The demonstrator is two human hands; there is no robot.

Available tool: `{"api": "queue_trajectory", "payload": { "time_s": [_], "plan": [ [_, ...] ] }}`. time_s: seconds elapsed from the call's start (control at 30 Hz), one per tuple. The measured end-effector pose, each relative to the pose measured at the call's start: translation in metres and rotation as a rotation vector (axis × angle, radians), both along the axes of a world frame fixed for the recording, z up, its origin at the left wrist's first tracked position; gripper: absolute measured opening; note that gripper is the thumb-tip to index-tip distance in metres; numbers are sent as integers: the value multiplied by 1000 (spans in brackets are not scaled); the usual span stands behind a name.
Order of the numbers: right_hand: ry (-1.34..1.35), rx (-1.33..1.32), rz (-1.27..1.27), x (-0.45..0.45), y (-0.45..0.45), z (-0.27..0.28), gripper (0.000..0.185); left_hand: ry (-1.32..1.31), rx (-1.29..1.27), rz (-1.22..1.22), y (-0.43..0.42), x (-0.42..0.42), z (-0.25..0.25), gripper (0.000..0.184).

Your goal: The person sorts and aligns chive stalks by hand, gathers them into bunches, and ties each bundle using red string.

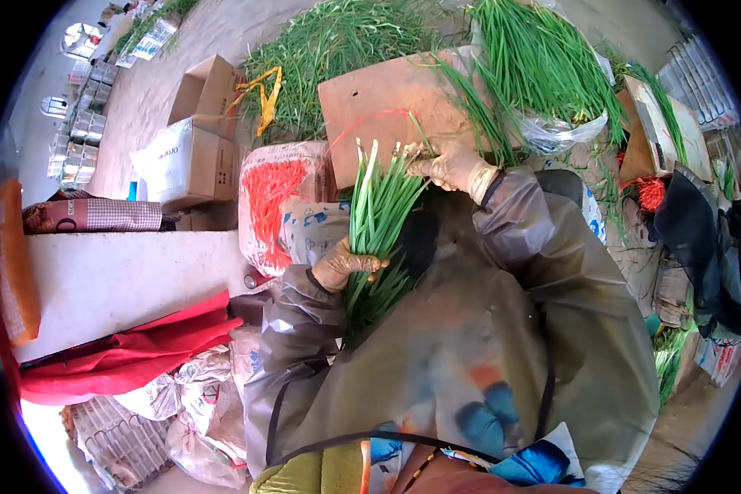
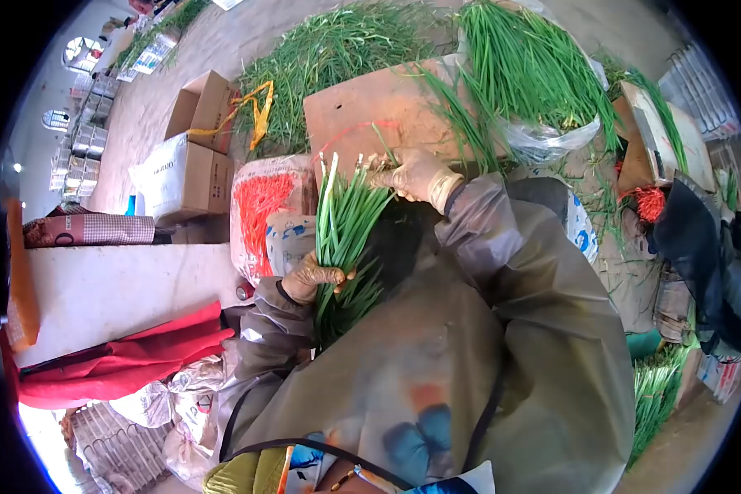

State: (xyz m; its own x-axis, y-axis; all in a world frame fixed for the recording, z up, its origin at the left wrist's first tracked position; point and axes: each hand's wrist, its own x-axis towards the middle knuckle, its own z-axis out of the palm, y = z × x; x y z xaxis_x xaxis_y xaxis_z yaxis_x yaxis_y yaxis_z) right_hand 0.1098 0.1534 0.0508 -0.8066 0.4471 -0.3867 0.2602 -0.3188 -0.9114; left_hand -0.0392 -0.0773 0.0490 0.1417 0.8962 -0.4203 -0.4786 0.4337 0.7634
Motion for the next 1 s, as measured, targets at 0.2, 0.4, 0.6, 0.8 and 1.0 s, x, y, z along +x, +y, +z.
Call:
{"api": "queue_trajectory", "payload": {
  "time_s": [0.2, 0.4, 0.6, 0.8, 1.0],
  "plan": [
    [4, -267, 160, 10, -10, 16, 19, -87, -22, 56, -28, 8, -12, 40],
    [19, -53, -101, 20, -13, 30, 36, -23, 26, 202, -33, 16, -12, 38],
    [45, 548, -98, -6, -44, 8, 28, 45, 35, 308, -30, 34, -12, 45],
    [197, -89, -212, 21, -25, 0, 14, -113, 174, 452, -47, 29, -45, 64],
    [247, 233, -361, 31, 13, 44, 17, -61, 113, 384, -43, 29, -34, 53]
  ]
}}
